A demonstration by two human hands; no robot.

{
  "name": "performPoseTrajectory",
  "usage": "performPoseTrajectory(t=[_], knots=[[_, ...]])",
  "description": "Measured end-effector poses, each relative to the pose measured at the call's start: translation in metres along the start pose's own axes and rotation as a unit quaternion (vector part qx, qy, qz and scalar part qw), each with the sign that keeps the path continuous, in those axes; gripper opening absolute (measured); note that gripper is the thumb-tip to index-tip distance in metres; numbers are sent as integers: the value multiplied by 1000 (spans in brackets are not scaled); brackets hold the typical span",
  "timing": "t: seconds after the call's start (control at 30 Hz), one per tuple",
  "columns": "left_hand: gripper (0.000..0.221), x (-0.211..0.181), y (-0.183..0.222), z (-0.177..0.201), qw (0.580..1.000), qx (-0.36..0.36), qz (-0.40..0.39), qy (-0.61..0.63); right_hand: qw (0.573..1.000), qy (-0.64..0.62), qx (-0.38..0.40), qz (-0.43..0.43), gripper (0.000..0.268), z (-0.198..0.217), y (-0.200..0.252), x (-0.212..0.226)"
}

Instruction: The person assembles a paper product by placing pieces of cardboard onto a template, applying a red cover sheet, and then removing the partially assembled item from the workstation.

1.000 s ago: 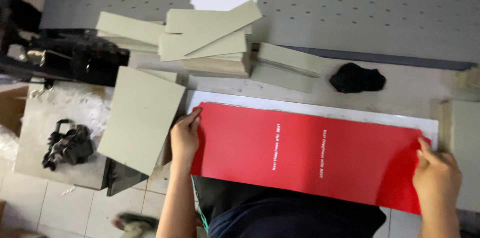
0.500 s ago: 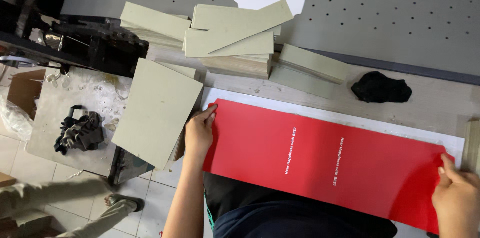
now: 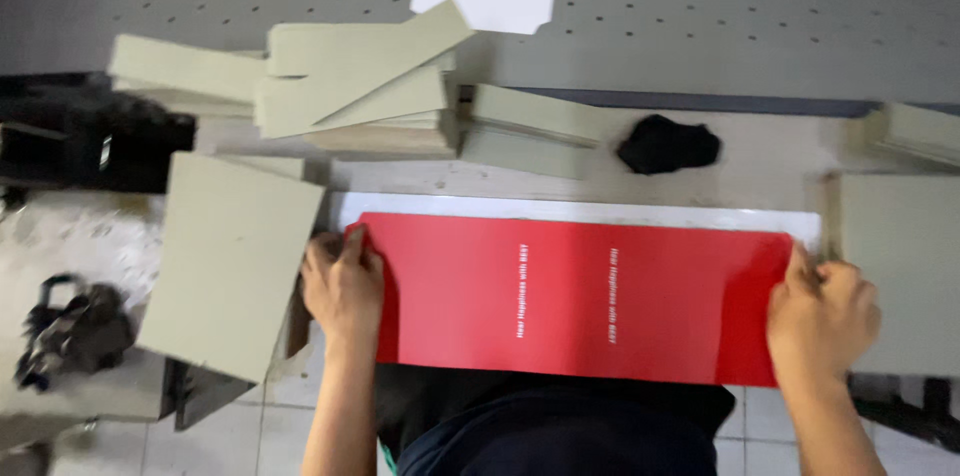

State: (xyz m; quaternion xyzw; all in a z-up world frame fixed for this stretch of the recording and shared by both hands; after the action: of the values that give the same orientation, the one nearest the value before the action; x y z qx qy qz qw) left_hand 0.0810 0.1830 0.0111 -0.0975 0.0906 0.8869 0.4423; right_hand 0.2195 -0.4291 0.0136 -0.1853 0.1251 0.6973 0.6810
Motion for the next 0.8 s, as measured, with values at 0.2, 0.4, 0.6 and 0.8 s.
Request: performPoseTrajectory(t=[0.2,0.4,0.6,0.8], knots=[[33,-72,17,0,976,-161,-101,-104,956,-288,-57,23,43,110,-10,63],[55,-229,58,-38,944,68,-322,15,886,-362,-19,291,69,130,10,237],[80,-141,21,-42,972,76,-212,-67,887,-369,-21,277,78,91,-6,181],[95,-82,6,-43,981,176,-66,-49,943,-293,87,130,73,6,-27,68]])
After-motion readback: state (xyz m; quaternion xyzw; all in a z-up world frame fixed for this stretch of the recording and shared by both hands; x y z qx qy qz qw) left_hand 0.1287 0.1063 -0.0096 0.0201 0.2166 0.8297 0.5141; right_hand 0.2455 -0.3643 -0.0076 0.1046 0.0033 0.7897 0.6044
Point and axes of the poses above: each hand's wrist, its own y-axis away from the middle knuckle, its own z-axis out of the back of the hand, x = y × z, the point moved 10 cm from there along -y, towards the middle knuckle, and after that the axes turned 13 degrees about x, right-handed, at the moved point
